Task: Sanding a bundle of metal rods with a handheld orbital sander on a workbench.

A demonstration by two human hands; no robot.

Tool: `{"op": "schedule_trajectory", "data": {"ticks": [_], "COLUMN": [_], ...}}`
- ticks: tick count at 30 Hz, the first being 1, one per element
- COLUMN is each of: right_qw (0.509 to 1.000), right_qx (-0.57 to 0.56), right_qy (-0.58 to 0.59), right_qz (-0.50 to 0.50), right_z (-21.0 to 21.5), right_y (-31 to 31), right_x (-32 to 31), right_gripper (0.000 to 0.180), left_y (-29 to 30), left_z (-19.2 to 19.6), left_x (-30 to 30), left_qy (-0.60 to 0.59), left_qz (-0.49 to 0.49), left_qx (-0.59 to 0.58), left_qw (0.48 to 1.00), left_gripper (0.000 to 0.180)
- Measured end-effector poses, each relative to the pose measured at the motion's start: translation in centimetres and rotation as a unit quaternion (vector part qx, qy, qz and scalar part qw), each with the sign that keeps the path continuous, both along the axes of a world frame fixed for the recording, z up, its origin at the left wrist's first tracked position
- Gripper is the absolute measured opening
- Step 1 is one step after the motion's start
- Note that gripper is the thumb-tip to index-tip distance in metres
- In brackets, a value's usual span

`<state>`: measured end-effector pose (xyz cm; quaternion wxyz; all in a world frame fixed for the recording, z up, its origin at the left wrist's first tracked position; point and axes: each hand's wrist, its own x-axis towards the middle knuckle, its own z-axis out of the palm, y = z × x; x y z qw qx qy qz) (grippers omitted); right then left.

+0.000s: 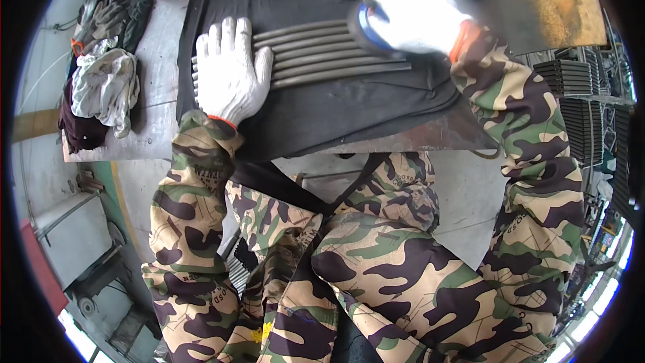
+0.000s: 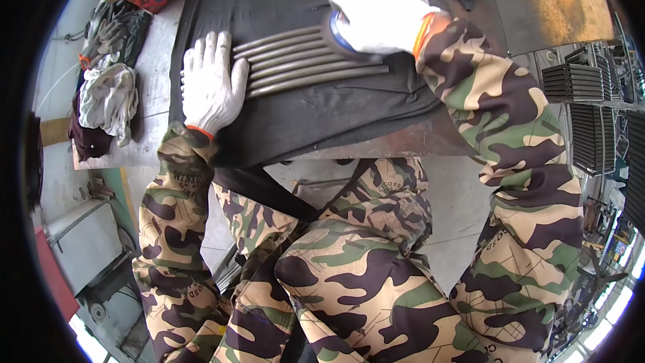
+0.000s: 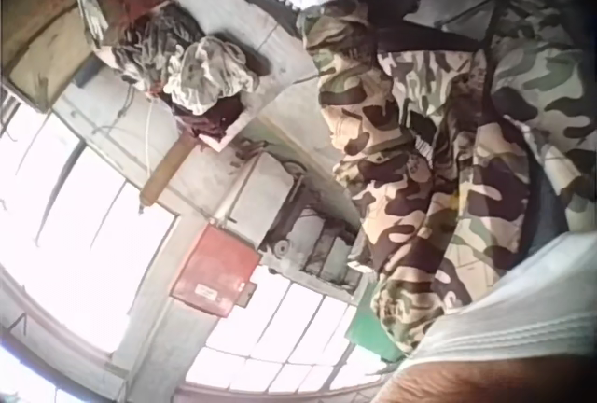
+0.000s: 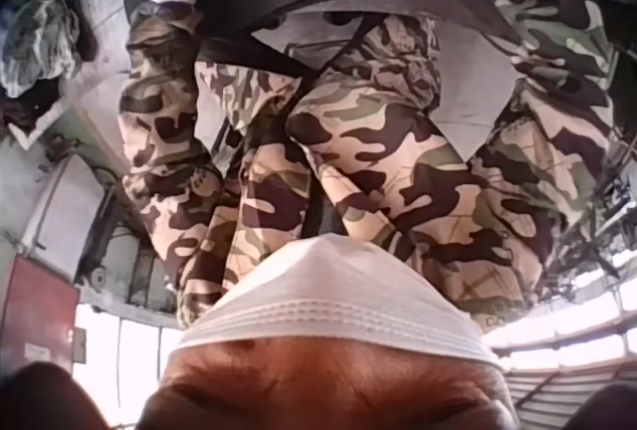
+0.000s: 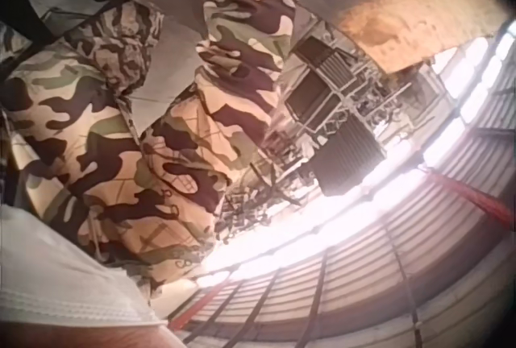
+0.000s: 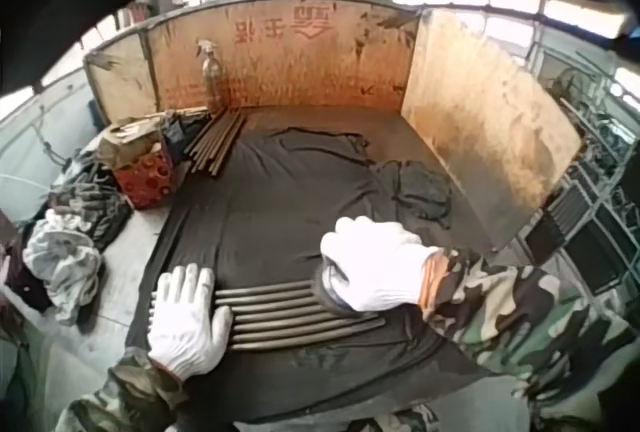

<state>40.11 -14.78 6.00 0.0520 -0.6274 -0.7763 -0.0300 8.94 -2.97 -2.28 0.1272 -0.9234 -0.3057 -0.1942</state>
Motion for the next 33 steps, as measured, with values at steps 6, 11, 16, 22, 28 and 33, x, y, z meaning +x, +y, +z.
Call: {"op": "schedule_trajectory", "data": {"ticks": [6,11,16,22,28,33], "right_qw": [1.000,1.000,0.998,1.000,0.999,1.000], "right_qx": [-0.012,0.007,0.037,0.018,0.003,-0.004], "right_qy": [-0.001,-0.001,-0.052,-0.003,-0.013,-0.007], "right_qz": [-0.018,-0.012,-0.010,-0.023,-0.033,-0.015], "right_z": [-0.1,0.0,-0.9,1.3,2.0,2.2], "right_y": [1.3,1.8,3.8,4.5,4.2,3.0], "right_x": [-0.8,-1.9,-1.2,-1.7,-1.4,-2.1], "right_gripper": [0.023,0.023,0.023,0.029,0.030,0.029], "left_y": [0.1,1.0,2.1,2.4,2.1,2.2], "left_z": [-0.2,0.3,-0.6,-0.6,-0.8,-0.8], "left_x": [0.0,0.8,1.3,1.6,1.9,1.9], "left_qy": [0.030,0.026,-0.014,-0.043,-0.078,-0.083], "left_qz": [0.023,0.024,0.003,0.002,-0.008,-0.010], "left_qx": [-0.018,-0.052,0.005,0.000,0.023,0.022], "left_qw": [0.999,0.998,1.000,0.999,0.997,0.996], "left_gripper": [0.061,0.060,0.057,0.053,0.050,0.050]}}
